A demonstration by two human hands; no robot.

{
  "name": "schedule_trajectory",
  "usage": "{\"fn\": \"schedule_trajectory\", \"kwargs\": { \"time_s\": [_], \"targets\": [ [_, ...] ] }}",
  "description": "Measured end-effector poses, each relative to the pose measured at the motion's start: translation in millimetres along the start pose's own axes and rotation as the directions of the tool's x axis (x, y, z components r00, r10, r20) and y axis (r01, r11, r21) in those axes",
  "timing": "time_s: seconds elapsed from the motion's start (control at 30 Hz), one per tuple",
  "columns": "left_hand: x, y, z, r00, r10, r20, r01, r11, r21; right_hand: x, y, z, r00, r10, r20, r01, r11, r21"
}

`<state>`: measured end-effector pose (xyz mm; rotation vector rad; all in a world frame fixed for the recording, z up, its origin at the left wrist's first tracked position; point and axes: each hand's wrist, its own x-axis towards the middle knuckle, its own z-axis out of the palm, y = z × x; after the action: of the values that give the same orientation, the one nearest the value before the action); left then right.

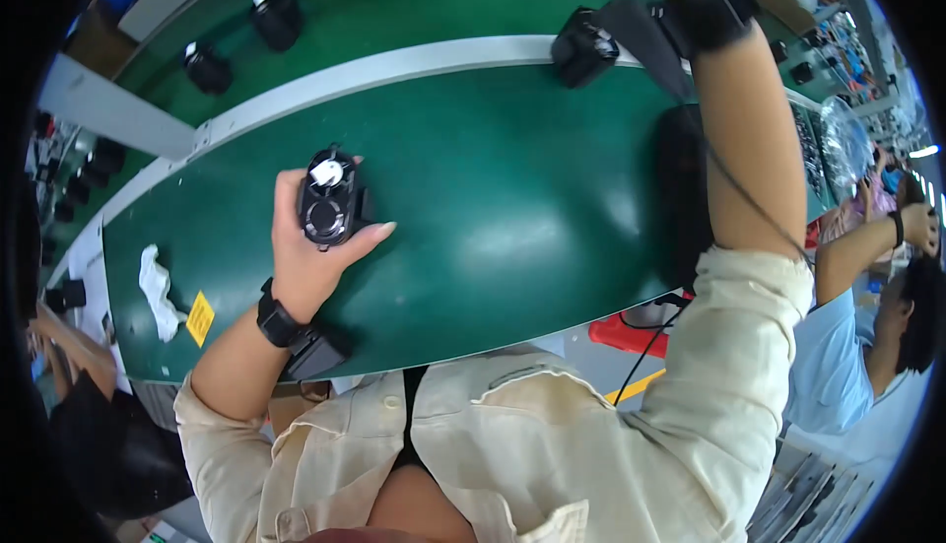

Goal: The person peels a sticker from a black device by hand, places the device on the green workbench, and repeats the process with several other devices.

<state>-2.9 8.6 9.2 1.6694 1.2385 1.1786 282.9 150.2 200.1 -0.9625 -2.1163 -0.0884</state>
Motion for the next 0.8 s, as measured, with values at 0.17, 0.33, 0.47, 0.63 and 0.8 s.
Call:
{"fn": "schedule_trajectory", "kwargs": {
  "time_s": [0.17,0.33,0.47,0.63,0.8],
  "targets": [
    [-9.5,7.8,-9.7,0.991,0.13,0.032,-0.131,0.99,0.046,-40.9,-102.1,71.1,0.878,-0.295,0.377,0.177,0.932,0.317],
    [-11.4,12.3,-12.4,0.965,0.258,0.046,-0.26,0.965,0.041,-63.9,-122.5,85.2,0.867,-0.284,0.409,0.056,0.872,0.486],
    [-13.8,10.8,-9.6,0.969,0.247,0.019,-0.248,0.968,0.04,-74.0,-119.5,92.6,0.897,-0.234,0.376,-0.015,0.832,0.555],
    [-12.2,1.9,-6.3,0.949,0.295,-0.11,-0.29,0.955,0.063,-95.8,-131.7,102.6,0.91,0.104,0.401,-0.343,0.731,0.589],
    [-11.0,2.4,-2.5,0.953,0.267,-0.145,-0.248,0.959,0.134,-113.4,-136.8,120.1,0.926,0.283,0.249,-0.377,0.706,0.599]
  ]
}}
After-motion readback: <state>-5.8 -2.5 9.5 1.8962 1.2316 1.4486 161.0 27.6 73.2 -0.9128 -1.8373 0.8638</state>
